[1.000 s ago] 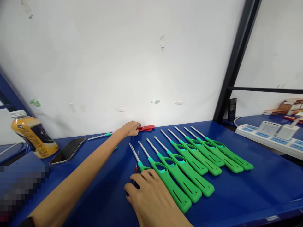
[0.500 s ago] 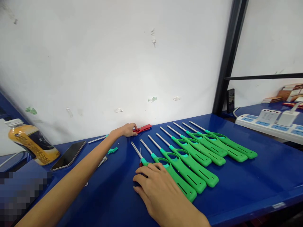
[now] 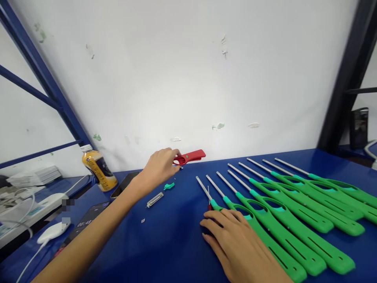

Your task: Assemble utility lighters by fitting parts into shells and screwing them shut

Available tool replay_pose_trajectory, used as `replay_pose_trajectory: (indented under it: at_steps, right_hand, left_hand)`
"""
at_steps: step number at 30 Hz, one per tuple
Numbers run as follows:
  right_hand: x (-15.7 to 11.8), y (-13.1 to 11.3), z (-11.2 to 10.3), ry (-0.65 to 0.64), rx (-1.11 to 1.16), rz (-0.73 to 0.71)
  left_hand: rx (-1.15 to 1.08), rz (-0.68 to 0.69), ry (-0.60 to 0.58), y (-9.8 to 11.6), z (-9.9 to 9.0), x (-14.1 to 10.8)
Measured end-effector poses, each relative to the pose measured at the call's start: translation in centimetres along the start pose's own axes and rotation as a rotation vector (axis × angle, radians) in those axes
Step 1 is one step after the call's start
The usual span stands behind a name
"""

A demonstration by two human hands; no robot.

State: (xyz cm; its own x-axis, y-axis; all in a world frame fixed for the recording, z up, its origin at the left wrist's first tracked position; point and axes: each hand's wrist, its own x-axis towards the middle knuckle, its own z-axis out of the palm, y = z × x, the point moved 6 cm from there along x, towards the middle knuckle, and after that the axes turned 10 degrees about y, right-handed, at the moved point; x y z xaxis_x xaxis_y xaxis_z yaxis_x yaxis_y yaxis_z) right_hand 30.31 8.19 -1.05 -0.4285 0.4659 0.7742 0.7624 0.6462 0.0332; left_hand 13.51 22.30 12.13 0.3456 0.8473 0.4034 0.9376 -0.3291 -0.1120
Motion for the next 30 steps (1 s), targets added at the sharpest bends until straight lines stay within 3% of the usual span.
replay_pose_trajectory:
  at_steps: [3,5,8,11,16,22,26,30]
  right_hand:
    - [0.4,-0.5,-0.4,0.036,-0.046,-0.062]
    - [0.7,-0.8,-0.3,0.023,-0.064,-0.084]
    - [1.1,-0.8,0.0,-0.028,-0.077,-0.082]
    - [1.4,-0.9,-0.9,0.024,-0.100,-0.066]
    - [2.5,-2.8,-2.5,0.075,-0.064,-0.106]
    - [3.4,-5.0,-0.6,-0.041,0.155,-0.107]
    - [2.9,-4.4,0.1,-0.179,0.246,-0.041]
    - [2.9,-2.1,-1.1,-0.148,0.191,0.033]
  left_hand:
    - [-0.071,0.030,0.032,-0.2,-2.1,-6.7]
    - [-0.127,0.038,0.042,-0.7,-2.0,-11.3]
    - [-0.172,0.027,0.091,-2.1,-0.2,-17.0]
    - [-0.223,0.042,0.115,-2.9,2.4,-20.4]
    - [-0.393,0.071,0.097,-2.3,4.4,-22.1]
    - [-0.548,-0.025,0.073,-2.7,5.3,-23.0]
    - [-0.622,-0.156,0.030,-3.7,6.5,-23.9]
    - [-0.659,-0.229,0.009,-4.0,6.9,-24.1]
